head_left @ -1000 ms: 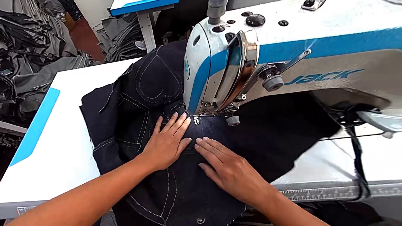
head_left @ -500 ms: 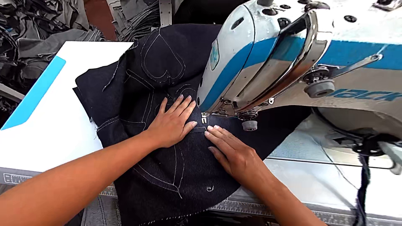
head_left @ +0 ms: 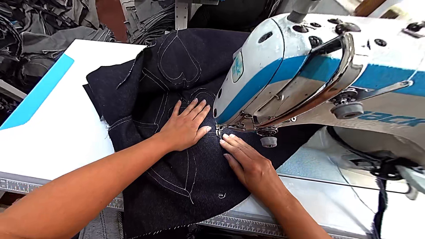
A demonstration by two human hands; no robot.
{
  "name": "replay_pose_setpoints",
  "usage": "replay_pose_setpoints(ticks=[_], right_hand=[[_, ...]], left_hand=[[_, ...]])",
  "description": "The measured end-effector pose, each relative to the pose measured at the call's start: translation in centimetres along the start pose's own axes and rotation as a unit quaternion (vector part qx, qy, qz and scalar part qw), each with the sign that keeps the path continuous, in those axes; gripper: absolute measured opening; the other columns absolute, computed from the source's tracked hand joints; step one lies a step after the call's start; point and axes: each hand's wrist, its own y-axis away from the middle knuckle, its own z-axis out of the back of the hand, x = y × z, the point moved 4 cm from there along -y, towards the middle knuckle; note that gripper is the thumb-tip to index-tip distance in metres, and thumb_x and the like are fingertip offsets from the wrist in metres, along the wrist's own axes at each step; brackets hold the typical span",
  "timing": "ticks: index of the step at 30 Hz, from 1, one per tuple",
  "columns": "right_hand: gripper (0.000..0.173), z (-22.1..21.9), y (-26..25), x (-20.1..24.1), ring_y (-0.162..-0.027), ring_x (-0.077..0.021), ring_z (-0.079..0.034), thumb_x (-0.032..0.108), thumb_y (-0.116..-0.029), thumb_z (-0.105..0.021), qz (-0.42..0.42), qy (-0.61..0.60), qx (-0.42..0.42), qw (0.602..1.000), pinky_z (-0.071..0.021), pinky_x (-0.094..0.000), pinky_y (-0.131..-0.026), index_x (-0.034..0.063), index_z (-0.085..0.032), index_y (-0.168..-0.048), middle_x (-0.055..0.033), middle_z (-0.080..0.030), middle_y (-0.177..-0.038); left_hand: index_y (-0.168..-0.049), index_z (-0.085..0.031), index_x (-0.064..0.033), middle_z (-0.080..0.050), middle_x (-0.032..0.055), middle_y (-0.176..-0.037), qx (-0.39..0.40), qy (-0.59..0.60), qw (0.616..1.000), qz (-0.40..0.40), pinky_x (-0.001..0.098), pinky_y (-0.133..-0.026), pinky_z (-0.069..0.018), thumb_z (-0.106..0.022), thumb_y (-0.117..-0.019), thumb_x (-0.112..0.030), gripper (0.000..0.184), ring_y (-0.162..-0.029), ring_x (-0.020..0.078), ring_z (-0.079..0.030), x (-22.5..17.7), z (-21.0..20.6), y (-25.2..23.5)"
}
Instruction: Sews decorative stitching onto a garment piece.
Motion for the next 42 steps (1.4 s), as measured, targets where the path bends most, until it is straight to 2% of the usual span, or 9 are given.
replay_pose_setpoints(ticks=[14,17,20,22,26,31,36,39,42], right_hand=[[0.034,-0.3,0.2,-0.4,-0.131,-0.0230,-0.062,0.017,-0.1032,-0.050,-0.017,-0.001,-0.035,0.999,-0.0491,-0.0349,-0.110,0.0040,-0.073,-0.124,-0.0084,-0.070,-0.132],[0.034,-0.4,0.4,-0.6,-0.129,-0.0227,-0.063,0.018,-0.1033,-0.049,-0.019,-0.003,-0.042,0.999,-0.0499,-0.0353,-0.109,0.0046,-0.074,-0.122,-0.0081,-0.071,-0.130],[0.033,0.0,0.8,-0.7,-0.125,-0.0242,-0.066,0.018,-0.1019,-0.050,-0.031,-0.022,-0.053,0.998,-0.0527,-0.0365,-0.107,0.0050,-0.077,-0.115,-0.0084,-0.074,-0.125],[0.030,0.9,1.6,-0.5,-0.118,-0.0264,-0.070,0.017,-0.0998,-0.052,-0.043,-0.028,-0.069,0.996,-0.0552,-0.0369,-0.103,0.0037,-0.079,-0.106,-0.0105,-0.076,-0.118],[0.025,4.0,4.8,0.5,-0.114,-0.0336,-0.071,0.009,-0.0989,-0.055,-0.069,-0.024,-0.037,0.997,-0.0549,-0.0413,-0.102,-0.0039,-0.076,-0.105,-0.0195,-0.075,-0.113],[0.022,6.8,7.7,1.3,-0.107,-0.0364,-0.073,0.005,-0.0995,-0.057,-0.098,-0.002,0.000,0.995,-0.0553,-0.0416,-0.099,-0.0074,-0.075,-0.104,-0.0235,-0.075,-0.108],[0.021,8.4,7.7,2.7,-0.104,-0.0343,-0.073,0.006,-0.1001,-0.058,-0.094,0.003,0.007,0.996,-0.0561,-0.0392,-0.097,-0.0065,-0.075,-0.106,-0.0229,-0.076,-0.106],[0.022,8.5,7.0,3.4,-0.104,-0.0346,-0.074,0.006,-0.1005,-0.058,-0.084,0.002,0.028,0.996,-0.0562,-0.0406,-0.097,-0.0068,-0.075,-0.106,-0.0223,-0.076,-0.105],[0.023,8.1,5.9,4.5,-0.103,-0.0359,-0.074,0.007,-0.1011,-0.058,-0.068,-0.009,0.061,0.996,-0.0569,-0.0429,-0.095,-0.0063,-0.075,-0.107,-0.0227,-0.076,-0.106]], left_hand=[[-0.159,-0.037,-0.0091,-0.030,0.0087,-0.168,0.002,0.015,1.000,0.007,0.0670,-0.122,-0.0078,-0.035,-0.1094,-0.046,0.062,-0.158,0.0297,-0.020,0.1,0.1,-0.2],[-0.160,-0.034,-0.0077,-0.029,0.0089,-0.168,0.008,0.012,0.999,0.045,0.0666,-0.123,-0.0069,-0.036,-0.1096,-0.045,0.062,-0.158,0.0283,-0.020,-0.4,0.2,0.0],[-0.159,-0.028,0.0034,-0.025,0.0221,-0.167,0.081,0.021,0.985,0.150,0.0662,-0.123,-0.0097,-0.044,-0.1073,-0.047,0.074,-0.157,0.0367,-0.019,-4.2,1.9,2.4],[-0.157,-0.027,0.0089,-0.022,0.0293,-0.165,0.157,0.029,0.974,0.161,0.0634,-0.124,-0.0101,-0.043,-0.1077,-0.047,0.076,-0.156,0.0415,-0.017,-7.0,2.6,4.5],[-0.158,-0.024,0.0082,-0.020,0.0272,-0.167,0.234,0.065,0.957,0.156,0.0585,-0.126,-0.0085,-0.032,-0.1114,-0.042,0.069,-0.158,0.0389,-0.014,-9.6,2.9,7.3],[-0.158,-0.025,0.0062,-0.018,0.0253,-0.168,0.158,0.042,0.969,0.184,0.0574,-0.126,-0.0081,-0.028,-0.1129,-0.036,0.062,-0.159,0.0377,-0.009,-8.8,2.6,5.8],[-0.166,-0.014,-0.0140,0.002,0.0149,-0.173,0.091,0.088,0.966,0.226,0.0739,-0.117,0.0095,-0.024,-0.1120,-0.043,0.062,-0.158,0.0389,0.011,-6.4,0.1,3.8],[-0.166,-0.014,-0.0195,0.000,0.0095,-0.174,0.075,0.091,0.968,0.221,0.0778,-0.113,0.0114,-0.021,-0.1109,-0.049,0.063,-0.158,0.0372,0.010,-5.2,-0.2,3.5],[-0.164,-0.027,-0.0199,-0.017,0.0068,-0.172,-0.004,0.088,0.977,0.193,0.0784,-0.115,0.0055,-0.031,-0.1106,-0.046,0.059,-0.159,0.0376,-0.003,0.7,0.9,4.5]])
